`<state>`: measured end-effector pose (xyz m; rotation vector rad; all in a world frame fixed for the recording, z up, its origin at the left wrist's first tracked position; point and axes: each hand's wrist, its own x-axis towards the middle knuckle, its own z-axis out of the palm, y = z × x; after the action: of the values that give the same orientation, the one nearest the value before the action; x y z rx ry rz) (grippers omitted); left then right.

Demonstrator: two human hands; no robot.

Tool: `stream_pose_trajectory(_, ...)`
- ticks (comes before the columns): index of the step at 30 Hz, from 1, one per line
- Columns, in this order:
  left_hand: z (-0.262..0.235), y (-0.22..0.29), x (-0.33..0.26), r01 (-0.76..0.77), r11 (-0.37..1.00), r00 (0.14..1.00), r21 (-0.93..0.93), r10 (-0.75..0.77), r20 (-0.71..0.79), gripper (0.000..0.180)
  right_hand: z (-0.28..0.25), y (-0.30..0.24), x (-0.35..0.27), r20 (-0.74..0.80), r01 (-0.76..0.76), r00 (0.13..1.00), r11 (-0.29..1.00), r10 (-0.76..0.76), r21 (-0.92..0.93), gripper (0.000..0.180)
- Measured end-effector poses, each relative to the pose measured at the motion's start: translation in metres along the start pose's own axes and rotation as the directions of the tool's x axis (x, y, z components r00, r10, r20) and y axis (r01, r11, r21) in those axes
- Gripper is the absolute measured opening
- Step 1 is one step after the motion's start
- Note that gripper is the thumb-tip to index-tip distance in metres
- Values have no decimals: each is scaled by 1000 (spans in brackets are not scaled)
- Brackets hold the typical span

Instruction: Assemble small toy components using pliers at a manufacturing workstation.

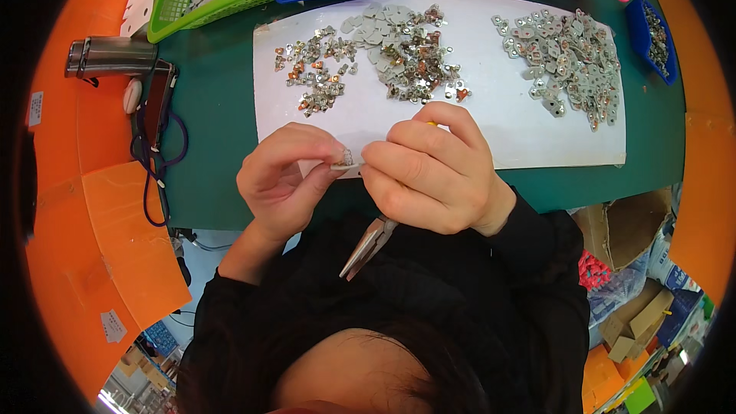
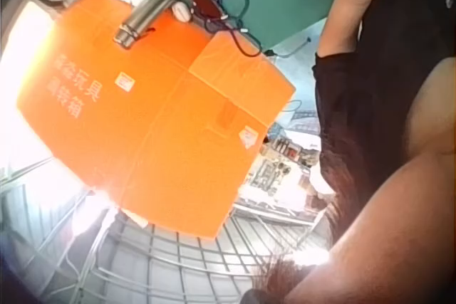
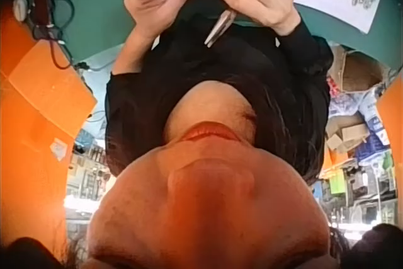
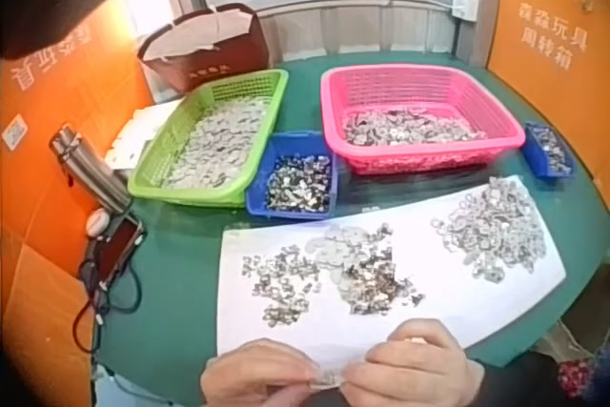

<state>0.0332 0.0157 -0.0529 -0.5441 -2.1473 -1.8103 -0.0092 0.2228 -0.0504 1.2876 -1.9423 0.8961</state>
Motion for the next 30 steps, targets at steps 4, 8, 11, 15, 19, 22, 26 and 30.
stream_pose_trajectory(4,3,1,3,53,998,998,41,-54,21,26,0,0,1,-21,-4,1000,1000,4,-15,18)
stream_pose_trajectory(8,7,7,6,33,983,999,178,-35,6,24,-1,1,3,3,-22,1000,1000,22,10,19)
stream_pose_trajectory(11,7,4,8,90,986,994,142,-97,46,19,0,2,1,-23,-29,999,999,29,29,19)
stream_pose_trajectory(15,8,-4,6,82,996,992,27,-84,92,12,-5,2,-2,-6,-69,997,990,71,125,21)
stream_pose_trajectory(19,8,-3,4,94,995,993,-30,-91,79,8,-6,3,1,-42,-310,939,895,340,322,21)
stream_pose_trajectory(22,12,5,1,341,903,940,-263,-328,95,8,-1,0,-1,-2,-434,883,816,470,382,20)
stream_pose_trajectory(26,17,6,-1,554,617,811,-559,-550,198,13,3,-5,1,33,-479,857,770,515,420,18)
stream_pose_trajectory(30,17,4,-1,584,487,780,-650,-558,283,15,3,-5,5,3,-462,874,830,485,311,21)
